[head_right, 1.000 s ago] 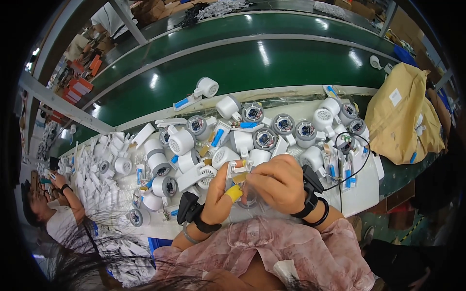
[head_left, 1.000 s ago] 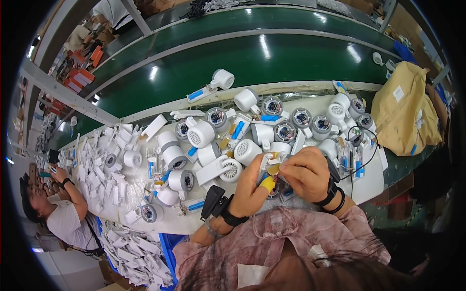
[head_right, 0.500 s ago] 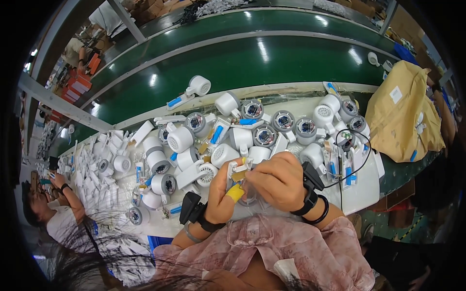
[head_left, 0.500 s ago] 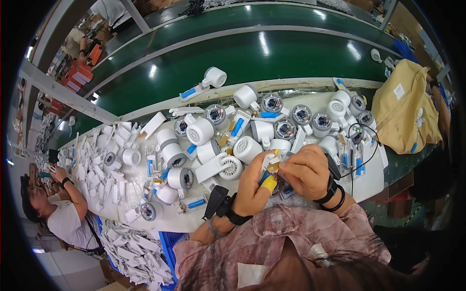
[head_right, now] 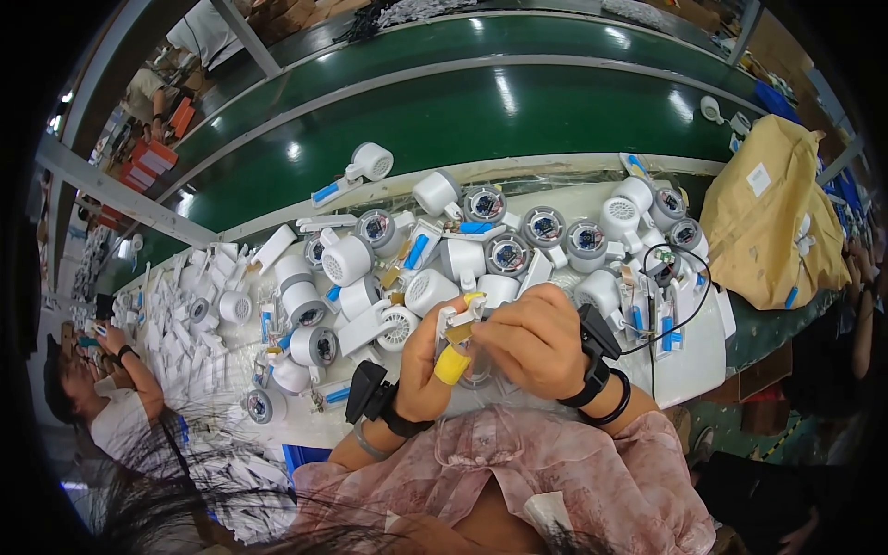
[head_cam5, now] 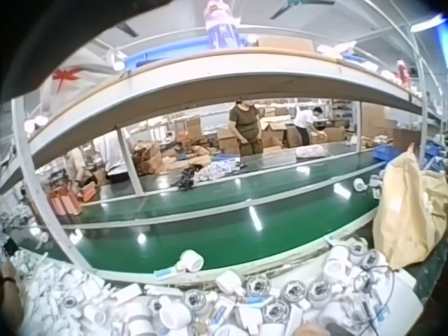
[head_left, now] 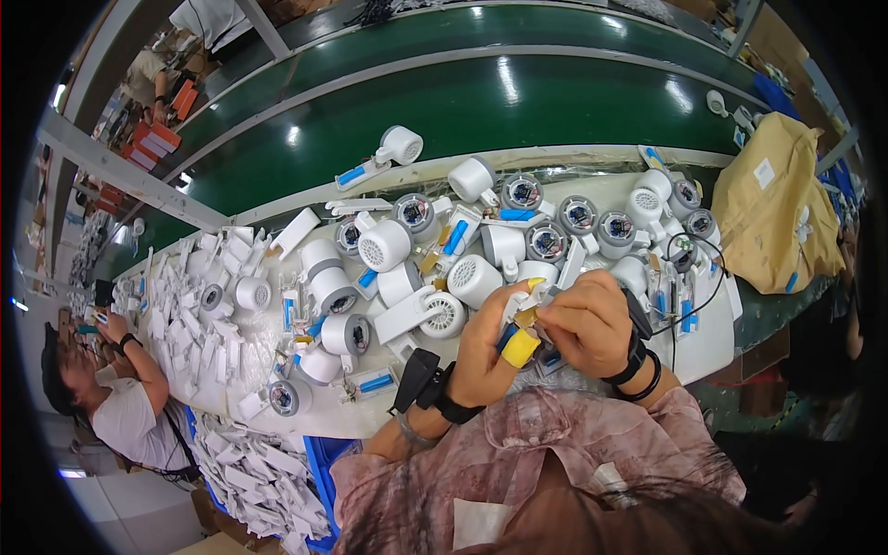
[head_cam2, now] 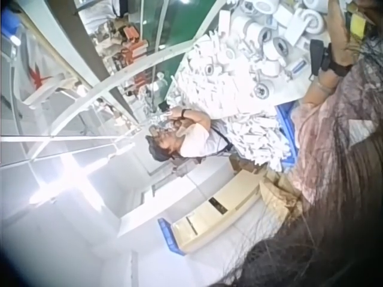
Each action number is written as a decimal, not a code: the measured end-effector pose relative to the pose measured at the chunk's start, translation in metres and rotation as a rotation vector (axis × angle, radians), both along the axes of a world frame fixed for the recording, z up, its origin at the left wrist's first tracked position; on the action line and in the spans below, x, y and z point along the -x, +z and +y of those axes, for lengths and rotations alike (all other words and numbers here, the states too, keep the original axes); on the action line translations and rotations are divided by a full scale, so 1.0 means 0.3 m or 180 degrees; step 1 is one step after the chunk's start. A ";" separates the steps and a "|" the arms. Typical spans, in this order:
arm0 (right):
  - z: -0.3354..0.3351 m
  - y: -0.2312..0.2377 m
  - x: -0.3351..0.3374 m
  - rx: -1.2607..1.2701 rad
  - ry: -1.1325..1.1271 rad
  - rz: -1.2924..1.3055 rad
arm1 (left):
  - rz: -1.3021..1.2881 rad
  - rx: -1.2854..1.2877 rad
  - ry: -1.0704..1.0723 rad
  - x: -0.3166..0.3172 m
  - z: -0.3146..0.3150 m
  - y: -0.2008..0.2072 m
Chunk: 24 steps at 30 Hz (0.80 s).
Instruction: The person picks up a blue tray, places white electronic components into it, and sets the tray on a conveyor belt. They then pick up a white housing, peel a yellow adhesive strip from it, and place the component onto the conveyor belt.
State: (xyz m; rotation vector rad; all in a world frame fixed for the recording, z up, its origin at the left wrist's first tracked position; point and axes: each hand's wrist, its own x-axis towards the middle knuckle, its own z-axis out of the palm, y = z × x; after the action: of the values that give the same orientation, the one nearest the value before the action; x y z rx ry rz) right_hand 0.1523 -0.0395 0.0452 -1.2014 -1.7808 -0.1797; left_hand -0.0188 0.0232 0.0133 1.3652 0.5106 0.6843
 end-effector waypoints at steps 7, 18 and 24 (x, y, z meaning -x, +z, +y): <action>0.007 0.002 0.001 0.0017 -0.0012 -0.0002 | -0.0128 -0.0577 0.0037 -0.012 0.011 -0.019; 0.004 -0.007 0.008 -0.0085 -0.0154 -0.0054 | 0.0386 -0.0869 0.0344 -0.027 0.006 0.028; -0.004 -0.004 0.021 0.0014 -0.0261 -0.0077 | 0.0144 -0.0157 0.0068 -0.018 0.009 -0.016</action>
State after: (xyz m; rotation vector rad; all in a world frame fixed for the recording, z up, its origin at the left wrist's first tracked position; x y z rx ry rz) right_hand 0.1460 -0.0408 0.0441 -1.2814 -1.7548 -0.2391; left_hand -0.0134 0.0257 0.0085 1.4259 0.5483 0.6885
